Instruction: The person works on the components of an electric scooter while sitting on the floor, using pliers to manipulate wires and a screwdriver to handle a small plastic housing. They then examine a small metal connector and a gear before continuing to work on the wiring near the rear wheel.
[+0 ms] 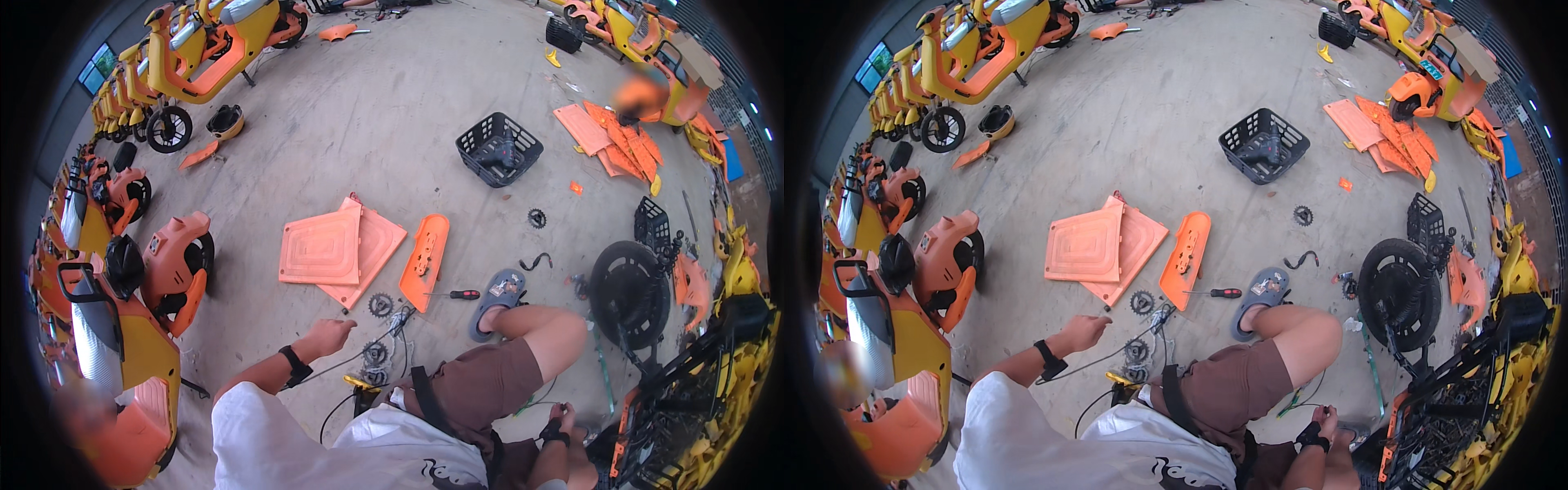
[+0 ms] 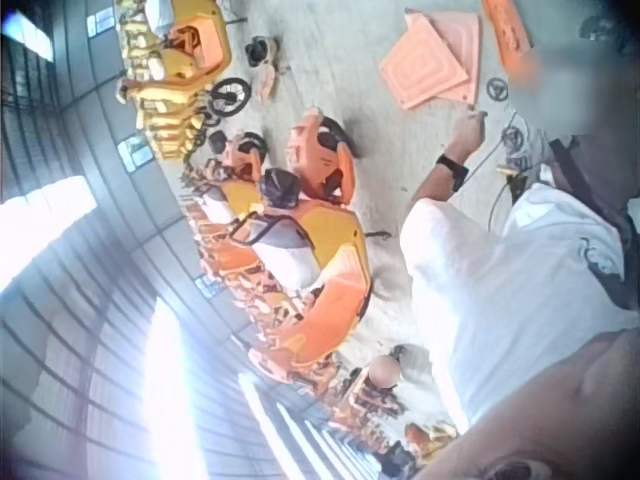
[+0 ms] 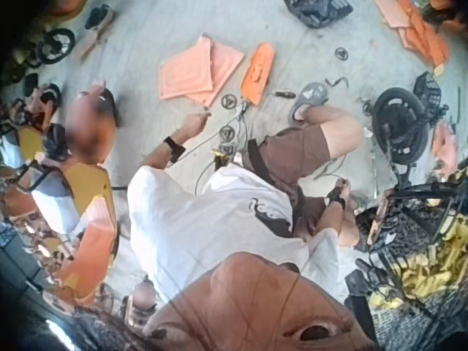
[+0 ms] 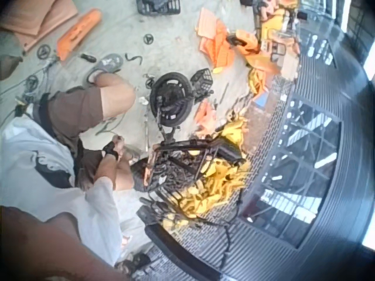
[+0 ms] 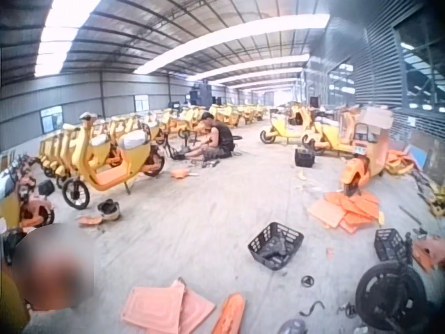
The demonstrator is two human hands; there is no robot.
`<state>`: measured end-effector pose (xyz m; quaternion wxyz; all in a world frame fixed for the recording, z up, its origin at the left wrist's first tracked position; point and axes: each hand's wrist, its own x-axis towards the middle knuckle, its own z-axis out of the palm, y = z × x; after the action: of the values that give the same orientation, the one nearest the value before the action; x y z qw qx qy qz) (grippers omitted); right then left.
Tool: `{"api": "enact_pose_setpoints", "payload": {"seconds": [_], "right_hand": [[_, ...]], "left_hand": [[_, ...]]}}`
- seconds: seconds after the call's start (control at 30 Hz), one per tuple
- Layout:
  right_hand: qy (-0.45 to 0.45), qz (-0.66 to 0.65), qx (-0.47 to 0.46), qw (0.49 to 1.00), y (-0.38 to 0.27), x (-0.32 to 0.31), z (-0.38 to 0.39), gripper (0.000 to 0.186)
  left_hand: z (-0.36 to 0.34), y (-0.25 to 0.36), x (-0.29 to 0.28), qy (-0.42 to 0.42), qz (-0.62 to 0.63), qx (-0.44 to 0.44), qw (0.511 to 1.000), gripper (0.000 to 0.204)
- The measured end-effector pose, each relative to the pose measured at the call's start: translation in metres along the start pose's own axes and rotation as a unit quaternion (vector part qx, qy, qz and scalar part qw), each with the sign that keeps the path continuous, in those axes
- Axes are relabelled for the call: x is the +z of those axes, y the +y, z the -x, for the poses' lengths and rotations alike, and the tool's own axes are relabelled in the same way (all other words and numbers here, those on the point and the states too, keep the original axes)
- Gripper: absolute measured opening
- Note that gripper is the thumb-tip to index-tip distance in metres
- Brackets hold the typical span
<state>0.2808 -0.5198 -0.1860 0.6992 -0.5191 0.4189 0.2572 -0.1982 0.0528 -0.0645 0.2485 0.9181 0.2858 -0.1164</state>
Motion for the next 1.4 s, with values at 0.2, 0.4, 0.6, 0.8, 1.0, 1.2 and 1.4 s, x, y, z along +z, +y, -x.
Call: {"api": "enact_pose_setpoints", "payload": {"seconds": [0.2, 0.4, 0.6, 0.8, 1.0, 1.2, 1.4], "right_hand": [[0.053, 0.104, -0.075, 0.990, 0.004, -0.017, 0.025, 0.036], [-0.016, 0.172, -0.011, 0.985, 0.019, 0.001, 0.077, 0.040], [0.047, 0.261, -0.031, 0.964, 0.016, -0.025, 0.099, 0.028], [0.087, 0.337, -0.049, 0.936, 0.023, 0.004, 0.122, 0.024], [0.063, 0.334, -0.055, 0.939, 0.018, 0.007, 0.127, 0.023], [0.038, 0.303, -0.086, 0.948, 0.020, 0.054, 0.136, 0.053], [-0.057, 0.258, -0.064, 0.962, 0.020, 0.016, 0.094, 0.051]], "left_hand": [[0.012, -0.029, 0.074, 0.061, -0.029, 0.066, 0.996, 0.032], [-0.035, -0.014, 0.159, -0.030, 0.113, 0.001, 0.993, 0.014], [-0.063, -0.005, 0.200, 0.017, 0.190, -0.231, 0.954, 0.025], [-0.088, -0.024, 0.215, 0.021, 0.178, -0.260, 0.949, 0.029], [-0.096, -0.028, 0.215, 0.057, 0.186, -0.237, 0.952, 0.018], [-0.064, -0.019, 0.115, -0.106, 0.731, -0.231, 0.633, 0.043], [-0.050, 0.030, 0.045, -0.153, 0.859, -0.063, 0.484, 0.058]]}}
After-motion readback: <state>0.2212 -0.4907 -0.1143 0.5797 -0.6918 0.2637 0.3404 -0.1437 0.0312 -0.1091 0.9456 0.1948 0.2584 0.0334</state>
